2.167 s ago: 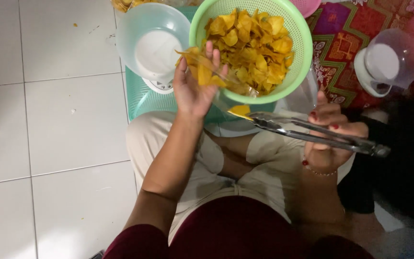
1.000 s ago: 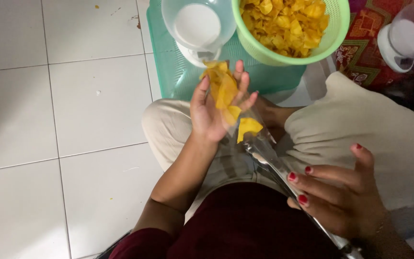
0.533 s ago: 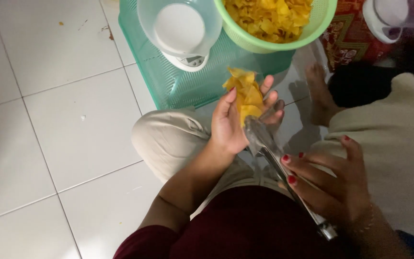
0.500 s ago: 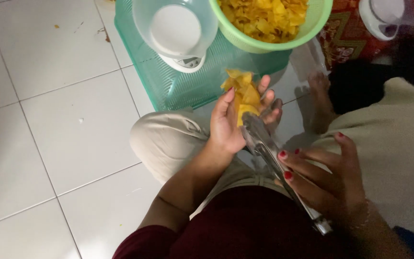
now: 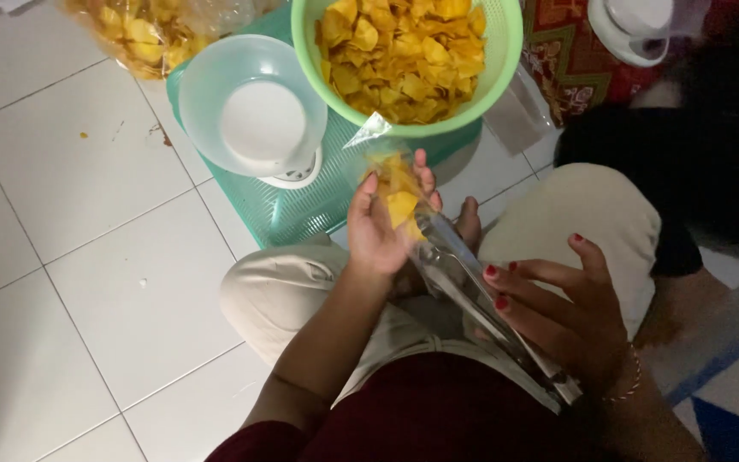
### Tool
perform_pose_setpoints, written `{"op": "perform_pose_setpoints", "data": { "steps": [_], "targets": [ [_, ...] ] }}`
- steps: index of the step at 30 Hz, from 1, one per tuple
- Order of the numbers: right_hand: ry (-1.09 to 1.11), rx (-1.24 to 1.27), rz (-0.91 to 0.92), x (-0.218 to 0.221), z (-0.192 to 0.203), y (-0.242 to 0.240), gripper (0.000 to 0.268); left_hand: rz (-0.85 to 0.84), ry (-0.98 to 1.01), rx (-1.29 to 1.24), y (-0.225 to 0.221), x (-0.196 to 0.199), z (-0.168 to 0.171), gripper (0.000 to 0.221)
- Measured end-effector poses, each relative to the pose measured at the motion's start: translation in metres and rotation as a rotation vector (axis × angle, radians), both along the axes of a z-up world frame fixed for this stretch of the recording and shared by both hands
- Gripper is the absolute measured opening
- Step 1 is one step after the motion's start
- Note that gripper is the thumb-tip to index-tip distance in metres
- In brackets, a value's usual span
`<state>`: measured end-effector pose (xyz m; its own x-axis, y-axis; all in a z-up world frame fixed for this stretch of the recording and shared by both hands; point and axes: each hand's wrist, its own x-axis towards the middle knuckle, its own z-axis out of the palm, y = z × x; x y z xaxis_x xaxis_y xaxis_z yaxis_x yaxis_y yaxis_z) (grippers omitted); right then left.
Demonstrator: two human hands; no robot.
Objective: Packaging fried chips from a large colander into individual small plastic bags using metal tongs while sitting on the floor.
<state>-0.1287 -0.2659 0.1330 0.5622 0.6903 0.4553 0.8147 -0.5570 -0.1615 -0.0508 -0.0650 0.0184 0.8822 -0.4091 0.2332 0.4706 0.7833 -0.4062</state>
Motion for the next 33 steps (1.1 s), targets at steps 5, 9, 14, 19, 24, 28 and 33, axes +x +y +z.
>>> {"op": "perform_pose_setpoints", "data": {
  "steps": [5, 9, 14, 19, 24, 28, 33],
  "targets": [
    [0.184, 0.116, 0.179, 0.038, -0.001, -0.014, 0.051, 0.111, 0.079, 0.059, 0.024, 0.004, 0.0, 0.045],
    [0.327, 0.192, 0.356, 0.095, 0.009, -0.029, 0.067, 0.22, 0.11, 0.093, 0.044, 0.013, 0.009, 0.04],
    [0.476, 0.236, 0.511, 0.149, 0.02, -0.024, 0.083, 0.312, 0.14, 0.104, 0.042, 0.016, 0.008, 0.036],
    [0.85, 0.732, 0.605, 0.176, 0.001, -0.009, 0.075, 0.379, 0.212, 0.167, 0.037, 0.005, -0.004, 0.044],
    [0.721, 0.795, 0.002, 0.204, -0.031, 0.022, 0.06, 0.339, 0.183, 0.38, 0.03, -0.012, -0.005, 0.031],
    [0.525, 0.663, 0.026, 0.226, -0.066, 0.056, 0.057, 0.254, 0.351, 0.477, 0.025, -0.019, -0.011, 0.047],
    [0.69, 0.246, -0.09, 0.225, -0.053, 0.088, 0.051, 0.427, 0.261, 0.65, 0.042, -0.006, 0.018, 0.051]
  ]
}}
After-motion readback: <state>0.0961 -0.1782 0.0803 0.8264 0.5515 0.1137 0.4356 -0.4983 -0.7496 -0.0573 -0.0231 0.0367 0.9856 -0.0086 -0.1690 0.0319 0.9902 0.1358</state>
